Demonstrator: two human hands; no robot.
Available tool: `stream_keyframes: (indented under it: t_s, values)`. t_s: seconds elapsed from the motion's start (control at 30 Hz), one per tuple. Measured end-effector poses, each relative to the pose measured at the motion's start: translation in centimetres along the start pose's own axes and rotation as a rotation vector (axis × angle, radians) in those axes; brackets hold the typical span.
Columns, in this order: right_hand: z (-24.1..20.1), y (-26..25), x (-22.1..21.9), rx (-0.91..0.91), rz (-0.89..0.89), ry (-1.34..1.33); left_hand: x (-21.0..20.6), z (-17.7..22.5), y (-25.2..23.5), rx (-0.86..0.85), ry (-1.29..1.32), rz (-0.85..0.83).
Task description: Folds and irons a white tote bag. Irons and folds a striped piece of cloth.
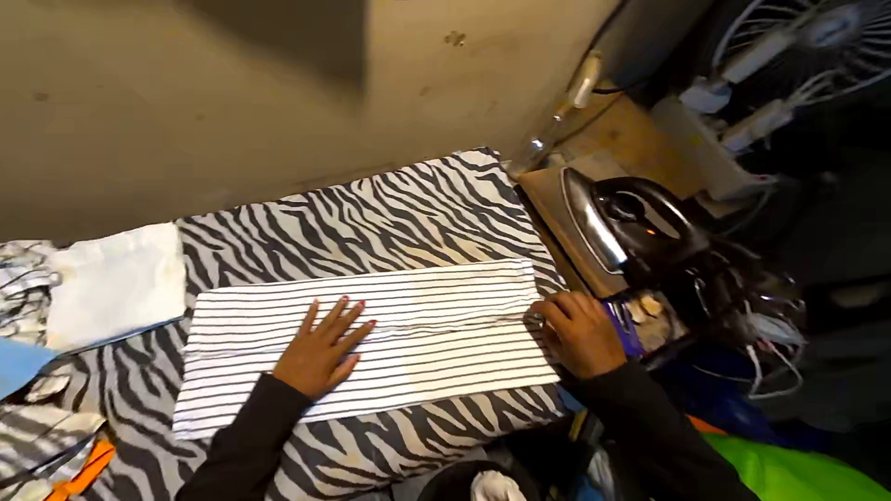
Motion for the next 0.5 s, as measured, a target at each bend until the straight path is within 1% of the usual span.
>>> stream_keyframes:
  t_s: [0.07, 0.1, 0.17, 0.2, 0.23, 0.27, 0.37, 0.4, 0.43, 0.5]
  values:
    - [0.8, 0.3, 0.1, -0.133, 0.016, -0.072, -1.0, 3.0, -3.1, -0.079, 0.06, -0.018]
    - [1.4, 0.6, 0.1, -0.245, 0.017, -0.122, -1.6, 4.2, -4.7, -0.097, 0.094, -0.046]
    - [2.7, 0.9, -0.6, -0.503, -0.072, -0.254, -2.5, 6.2, -7.5, -0.115, 0.143, -0.105]
    - [3.2, 0.9, -1.2, -0.595, -0.137, -0.328, -2.9, 7.0, -8.7, -0.122, 0.157, -0.122]
    - [3.5, 0.8, -1.7, -0.638, -0.168, -0.388, -3.2, 7.6, -9.9, -0.129, 0.179, -0.144]
    - [3.6, 0.5, -1.9, -0.634, -0.162, -0.426, -3.3, 8.1, -11.1, -0.126, 0.204, -0.18]
    - [2.7, -1.0, -1.0, -0.504, 0.003, -0.479, -3.4, 8.3, -14.5, -0.012, 0.302, -0.297]
    - [2.7, -1.3, -0.7, -0.516, 0.021, -0.473, -3.4, 7.7, -15.5, 0.042, 0.321, -0.296]
    - [3.0, -1.5, -0.8, -0.562, -0.028, -0.458, -3.6, 7.0, -16.2, 0.093, 0.325, -0.286]
    - [3.7, -1.4, -1.9, -0.68, -0.244, -0.44, -4.1, 5.9, -17.1, 0.158, 0.291, -0.283]
Point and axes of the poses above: each hand's wrist, its own y-axis away from the middle knuckle, its own x-axis out of the back of the hand, z = x × y, the point moved 8 cm from there along -y, towards the middle knuckle, and after that the axes turned 5 degrees about -z, right-handed, at the moved point
